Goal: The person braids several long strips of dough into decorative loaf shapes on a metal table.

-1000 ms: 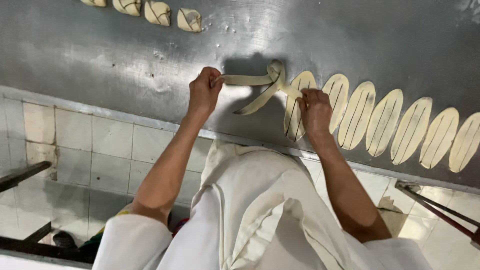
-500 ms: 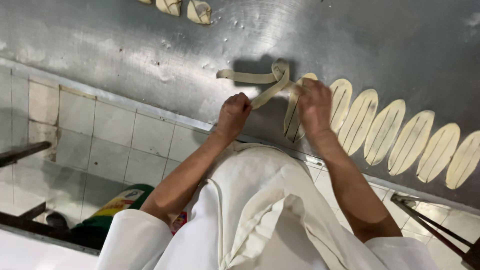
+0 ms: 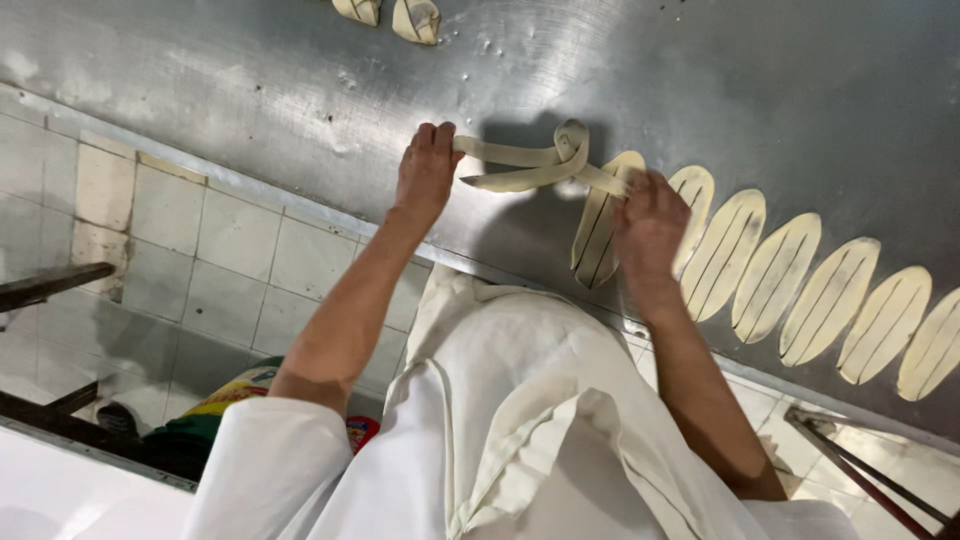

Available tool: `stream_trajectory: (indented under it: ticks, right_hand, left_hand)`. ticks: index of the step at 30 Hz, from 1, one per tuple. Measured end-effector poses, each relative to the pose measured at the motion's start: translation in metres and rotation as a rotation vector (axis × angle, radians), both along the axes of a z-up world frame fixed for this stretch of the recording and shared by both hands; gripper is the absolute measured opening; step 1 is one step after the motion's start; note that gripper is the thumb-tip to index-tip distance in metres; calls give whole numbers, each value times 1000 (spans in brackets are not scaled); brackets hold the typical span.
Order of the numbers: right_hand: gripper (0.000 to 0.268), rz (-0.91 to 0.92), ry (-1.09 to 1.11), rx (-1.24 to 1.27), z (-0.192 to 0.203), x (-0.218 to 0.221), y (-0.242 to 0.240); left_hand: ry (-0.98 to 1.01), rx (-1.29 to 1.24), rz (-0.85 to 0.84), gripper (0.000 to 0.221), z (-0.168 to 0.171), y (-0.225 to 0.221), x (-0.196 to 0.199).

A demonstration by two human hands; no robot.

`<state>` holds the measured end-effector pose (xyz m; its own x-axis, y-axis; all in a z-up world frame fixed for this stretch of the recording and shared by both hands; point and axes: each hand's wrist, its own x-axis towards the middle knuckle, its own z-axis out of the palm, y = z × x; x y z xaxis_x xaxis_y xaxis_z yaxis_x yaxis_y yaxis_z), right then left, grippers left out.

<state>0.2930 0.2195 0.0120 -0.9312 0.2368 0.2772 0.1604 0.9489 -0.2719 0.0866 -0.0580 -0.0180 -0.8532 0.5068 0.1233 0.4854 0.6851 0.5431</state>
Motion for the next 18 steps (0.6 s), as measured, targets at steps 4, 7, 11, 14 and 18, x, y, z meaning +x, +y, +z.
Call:
stream_trajectory:
  ticks: [4, 7, 11, 14, 18]
  right_hand:
    - [33, -158, -127, -194, -5, 10, 26]
    - [24, -193, -115, -385, -8, 9, 27]
    - [19, -266, -52, -872, 0, 11, 33]
    - [14, -332, -46, -1071, 5, 12, 32]
    - [16, -358, 18, -1055, 5, 11, 29]
  left_hand:
    - [-422, -4, 99, 15, 19, 0, -3]
    - [-172, 177, 11, 13, 41, 11, 27]
    - [-70, 363, -130, 19, 60, 61, 98]
    - [-210, 214, -236, 26, 63, 96, 138]
    - [-81, 259, -379, 44, 53, 115, 150]
